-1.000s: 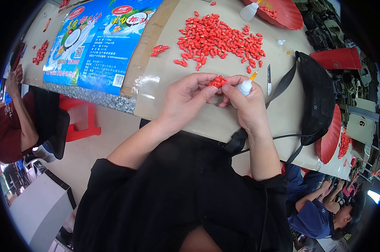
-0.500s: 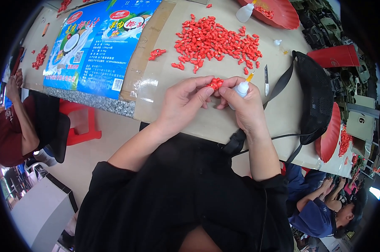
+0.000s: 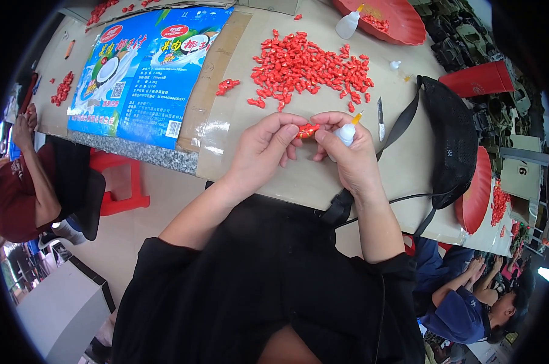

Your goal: The person attaches a tip to a glue bottle, applies glue to small plastic pieces from the bottle, and joins the pieces together by hand.

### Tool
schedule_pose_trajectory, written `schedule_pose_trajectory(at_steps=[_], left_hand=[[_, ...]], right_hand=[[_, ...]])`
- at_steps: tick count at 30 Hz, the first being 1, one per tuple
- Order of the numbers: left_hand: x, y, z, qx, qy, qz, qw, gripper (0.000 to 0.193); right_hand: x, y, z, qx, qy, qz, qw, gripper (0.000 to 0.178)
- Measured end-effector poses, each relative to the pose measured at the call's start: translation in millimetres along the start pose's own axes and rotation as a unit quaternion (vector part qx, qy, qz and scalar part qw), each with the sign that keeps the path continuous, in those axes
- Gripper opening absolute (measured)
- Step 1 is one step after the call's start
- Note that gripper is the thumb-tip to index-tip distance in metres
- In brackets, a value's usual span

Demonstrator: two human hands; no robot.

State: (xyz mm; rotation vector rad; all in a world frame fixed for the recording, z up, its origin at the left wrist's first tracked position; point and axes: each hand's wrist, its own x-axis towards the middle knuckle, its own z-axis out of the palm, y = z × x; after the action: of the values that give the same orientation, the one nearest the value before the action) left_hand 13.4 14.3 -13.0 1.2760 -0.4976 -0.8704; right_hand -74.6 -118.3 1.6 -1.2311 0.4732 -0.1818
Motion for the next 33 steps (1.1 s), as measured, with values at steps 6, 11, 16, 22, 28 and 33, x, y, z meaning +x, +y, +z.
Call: schedule_pose_trajectory(at_steps=[6,11,16,22,28,33], left_hand=[[1.3,3.1,-1.7,-0.011,-0.01,-0.022,1.0,0.016],[1.0,0.5,-3.1,-0.005,-0.033,0.004,0.999,0.016],[2.7,-1.8,-4.4,-0.005,-0.05,-0.001,0.999,0.016],[3.1,-3.0,-5.4,0.003,-0.061,-0.003,0.998,0.015],[3.4,-4.6,-6.8,0.0,-0.064,0.022,0.998,0.015],[3.1,-5.0,-6.6,0.001,-0.061,0.037,0.997,0.016]], right_hand=[[-0.1,-0.1,-0.8,-0.006,0.002,0.014,1.0,0.015],[0.4,1.6,-0.1,-0.013,0.013,0.011,1.0,0.013],[-1.2,0.9,0.4,-0.02,0.003,0.002,1.0,0.012],[-2.3,-0.3,0.3,-0.027,-0.006,-0.004,1.0,0.01],[-4.0,-0.3,3.1,-0.032,-0.001,-0.017,0.999,0.01],[-5.6,-0.4,4.3,-0.045,0.012,-0.027,0.999,0.009]])
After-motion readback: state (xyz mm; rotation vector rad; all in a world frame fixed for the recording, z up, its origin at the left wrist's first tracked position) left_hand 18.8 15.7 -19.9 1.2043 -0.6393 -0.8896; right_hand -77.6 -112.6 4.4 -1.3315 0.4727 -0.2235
